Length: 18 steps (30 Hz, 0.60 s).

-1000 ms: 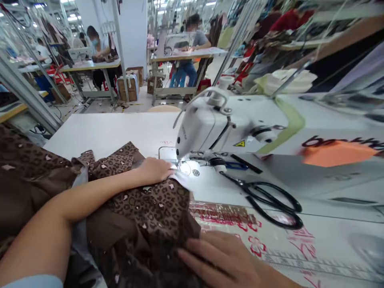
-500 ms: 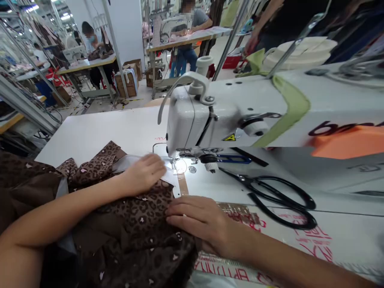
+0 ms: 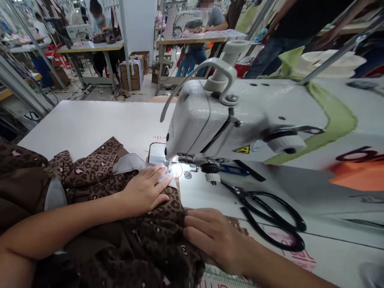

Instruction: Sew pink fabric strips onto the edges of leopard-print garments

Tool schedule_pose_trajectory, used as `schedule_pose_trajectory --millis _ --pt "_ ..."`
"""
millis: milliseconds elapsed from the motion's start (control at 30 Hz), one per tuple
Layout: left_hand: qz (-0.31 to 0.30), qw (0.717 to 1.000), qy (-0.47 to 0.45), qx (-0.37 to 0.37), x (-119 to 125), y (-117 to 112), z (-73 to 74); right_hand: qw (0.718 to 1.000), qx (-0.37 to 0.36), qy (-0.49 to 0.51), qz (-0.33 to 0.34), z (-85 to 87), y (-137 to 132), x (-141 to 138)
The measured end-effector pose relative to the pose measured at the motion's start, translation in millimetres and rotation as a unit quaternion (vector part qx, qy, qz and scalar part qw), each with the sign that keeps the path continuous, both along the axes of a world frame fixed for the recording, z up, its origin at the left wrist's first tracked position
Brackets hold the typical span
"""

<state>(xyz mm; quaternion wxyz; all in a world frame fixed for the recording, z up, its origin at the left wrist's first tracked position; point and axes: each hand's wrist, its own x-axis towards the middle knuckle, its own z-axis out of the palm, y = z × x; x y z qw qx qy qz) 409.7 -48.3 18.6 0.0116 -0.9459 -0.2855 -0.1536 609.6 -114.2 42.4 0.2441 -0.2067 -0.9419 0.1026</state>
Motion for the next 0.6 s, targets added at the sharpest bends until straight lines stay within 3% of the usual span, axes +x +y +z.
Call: schedule_pose_trajectory --millis 167,433,600 --pt "0.003 1.000 0.002 -0.001 1 4 2.2 1.000 -0.014 -0.021 0.004 -16.4 3 -3" --pt "-0.012 1.000 0.010 0.003 -1 11 2.7 0.999 -0.034 -0.022 0.002 -17.4 2 -3" --pt "-0.025 0.999 0.023 -0.016 -4 12 6.5 1.000 -0.010 -0.019 0.007 -18.6 1 -5"
